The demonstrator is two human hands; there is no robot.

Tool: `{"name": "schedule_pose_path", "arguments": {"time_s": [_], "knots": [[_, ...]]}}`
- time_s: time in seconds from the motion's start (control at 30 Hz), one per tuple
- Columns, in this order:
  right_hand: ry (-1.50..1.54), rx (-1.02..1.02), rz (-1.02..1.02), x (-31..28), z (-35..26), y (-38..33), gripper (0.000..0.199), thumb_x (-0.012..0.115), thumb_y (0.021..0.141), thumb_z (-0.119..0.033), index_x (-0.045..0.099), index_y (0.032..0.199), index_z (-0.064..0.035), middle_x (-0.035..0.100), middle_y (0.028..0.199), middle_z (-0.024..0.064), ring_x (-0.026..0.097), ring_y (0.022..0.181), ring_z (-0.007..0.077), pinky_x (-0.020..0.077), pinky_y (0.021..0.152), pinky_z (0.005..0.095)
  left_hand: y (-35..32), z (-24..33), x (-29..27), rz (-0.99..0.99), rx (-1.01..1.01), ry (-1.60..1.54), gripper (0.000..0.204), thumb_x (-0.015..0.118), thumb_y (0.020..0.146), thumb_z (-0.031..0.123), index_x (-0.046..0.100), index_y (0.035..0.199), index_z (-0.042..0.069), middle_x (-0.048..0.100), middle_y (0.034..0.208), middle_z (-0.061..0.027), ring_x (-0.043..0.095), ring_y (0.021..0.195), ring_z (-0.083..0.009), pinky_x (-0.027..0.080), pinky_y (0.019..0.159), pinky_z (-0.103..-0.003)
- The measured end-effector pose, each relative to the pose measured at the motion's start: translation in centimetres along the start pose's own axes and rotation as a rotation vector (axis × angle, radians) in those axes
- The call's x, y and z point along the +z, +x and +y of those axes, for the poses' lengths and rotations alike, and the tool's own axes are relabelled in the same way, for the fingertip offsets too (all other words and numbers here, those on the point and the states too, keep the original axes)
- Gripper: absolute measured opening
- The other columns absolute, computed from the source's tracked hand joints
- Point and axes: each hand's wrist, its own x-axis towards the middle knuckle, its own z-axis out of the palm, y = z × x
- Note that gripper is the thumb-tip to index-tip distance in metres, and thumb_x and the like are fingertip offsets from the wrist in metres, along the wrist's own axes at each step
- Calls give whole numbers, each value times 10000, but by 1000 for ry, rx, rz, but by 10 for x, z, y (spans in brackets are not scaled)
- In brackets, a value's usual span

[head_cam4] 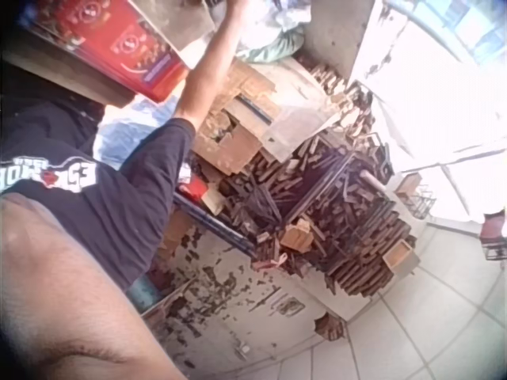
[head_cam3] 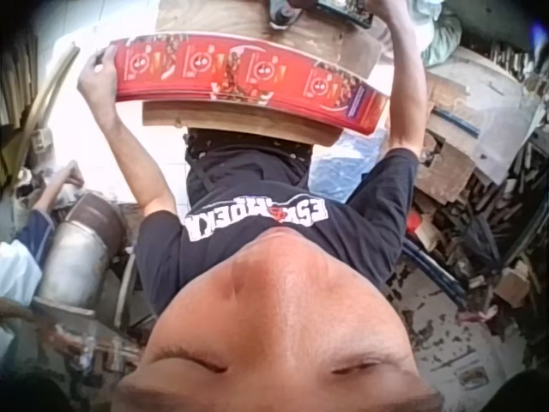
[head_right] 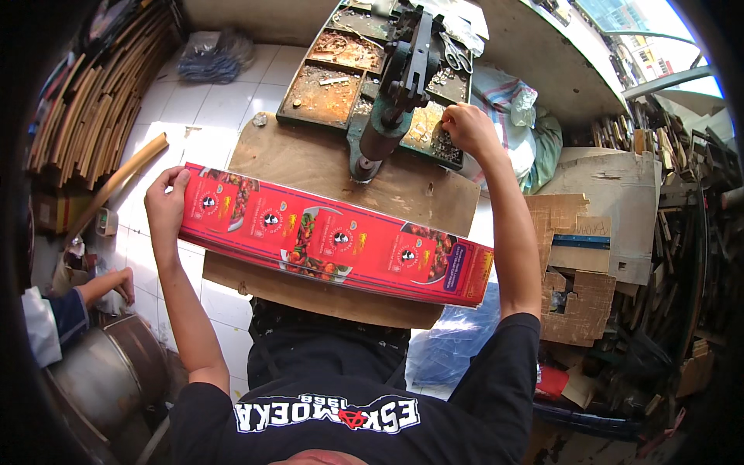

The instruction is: The person picks up a stack of cardboard box flats, aligns them against a wooden block on a table, and uses a manual press tool to attach a small white component to each one before setting them aside.

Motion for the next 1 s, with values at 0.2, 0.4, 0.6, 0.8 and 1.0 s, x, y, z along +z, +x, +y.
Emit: {"name": "schedule_pose_path", "arguments": {"time_s": [0.2,0.4,0.6,0.8,1.0], "knots": [[-29,-13,53,8,1,0,97,663,805,-123,701,855,-49,660,896,141,644,881,337,509,787,429,0,0,1,-1,3,-1,285,665,916,233,696,1038,-23,704,865,-80,620,795,-127,501,732,-282],[433,17,122,-12,-51,-25,73,698,843,-72,701,899,-25,688,836,110,656,754,201,509,697,333,-1,-1,1,22,13,-15,264,657,912,215,699,1026,-20,701,830,-82,625,730,-131,505,677,-292],[959,-100,9,34,-100,-50,128,694,854,-18,675,979,0,690,912,75,651,795,124,522,722,305,0,-5,1,25,43,-22,257,655,909,209,701,1021,-18,701,809,-84,628,703,-133,504,655,-294],[742,-183,72,30,-111,-49,150,714,830,-10,696,978,-22,670,921,90,666,835,172,532,729,298,-1,0,0,21,41,-20,258,652,909,209,702,1017,-20,706,816,-87,632,702,-143,502,669,-298],[745,-131,154,23,-125,-55,167,727,832,-57,708,997,-39,652,931,104,658,824,199,531,708,294,-2,-2,-3,29,55,-45,252,656,906,201,702,1014,-22,706,823,-94,633,724,-145,503,692,-293]]}}
